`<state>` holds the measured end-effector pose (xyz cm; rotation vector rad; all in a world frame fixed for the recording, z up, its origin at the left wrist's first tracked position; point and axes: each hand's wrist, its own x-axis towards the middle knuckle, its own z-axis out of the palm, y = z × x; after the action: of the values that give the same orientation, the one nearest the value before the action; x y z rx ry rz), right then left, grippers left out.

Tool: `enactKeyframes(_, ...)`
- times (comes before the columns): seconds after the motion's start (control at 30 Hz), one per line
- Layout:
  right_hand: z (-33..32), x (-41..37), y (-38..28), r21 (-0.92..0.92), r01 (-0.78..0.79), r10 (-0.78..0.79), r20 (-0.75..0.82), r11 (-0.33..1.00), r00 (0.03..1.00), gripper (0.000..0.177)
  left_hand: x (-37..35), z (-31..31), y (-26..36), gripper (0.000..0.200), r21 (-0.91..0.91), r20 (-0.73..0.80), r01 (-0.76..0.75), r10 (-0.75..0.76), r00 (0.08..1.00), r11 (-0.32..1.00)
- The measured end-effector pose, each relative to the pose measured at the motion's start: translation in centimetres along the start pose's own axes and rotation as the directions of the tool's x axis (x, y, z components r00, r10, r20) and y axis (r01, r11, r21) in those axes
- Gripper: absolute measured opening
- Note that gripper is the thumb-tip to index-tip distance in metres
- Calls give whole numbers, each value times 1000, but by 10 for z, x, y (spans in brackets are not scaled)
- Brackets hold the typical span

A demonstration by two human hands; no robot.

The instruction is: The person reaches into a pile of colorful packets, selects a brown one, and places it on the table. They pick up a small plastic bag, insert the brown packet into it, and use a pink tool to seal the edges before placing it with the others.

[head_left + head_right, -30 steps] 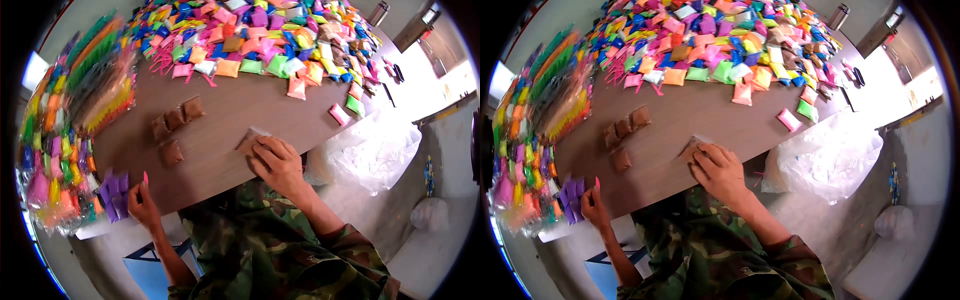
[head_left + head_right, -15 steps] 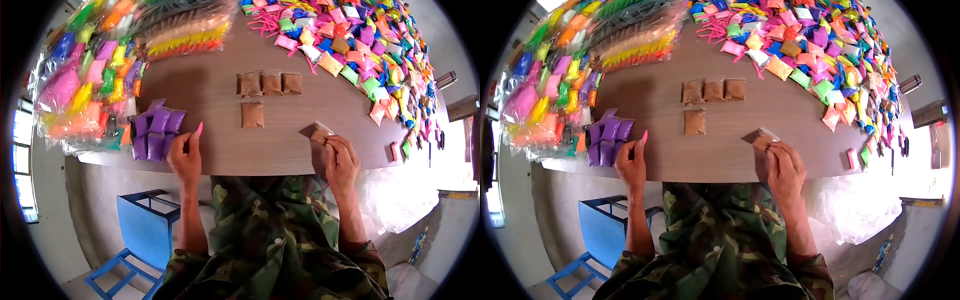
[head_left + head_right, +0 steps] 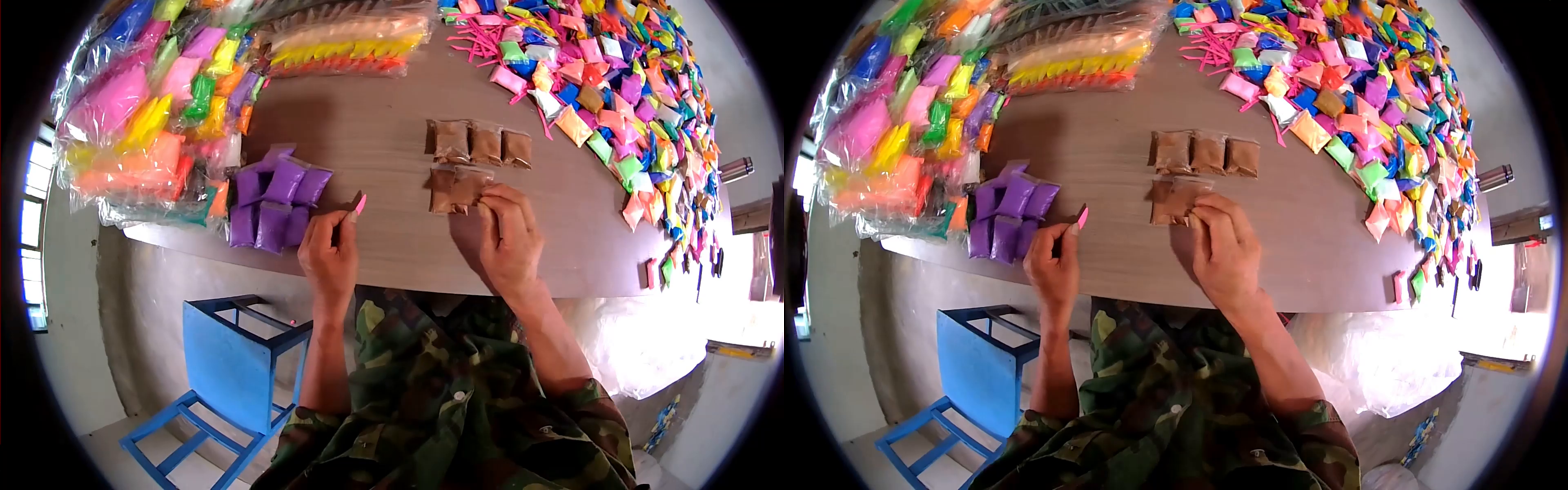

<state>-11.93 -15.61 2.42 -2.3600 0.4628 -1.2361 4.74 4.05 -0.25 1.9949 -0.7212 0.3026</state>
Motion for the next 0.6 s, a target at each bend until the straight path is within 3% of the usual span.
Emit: enactKeyframes(0.6,18,-7,10,124,-13,-5,151,992,989,17,0,1,5,7,1,6,13,-13,1000,1000)
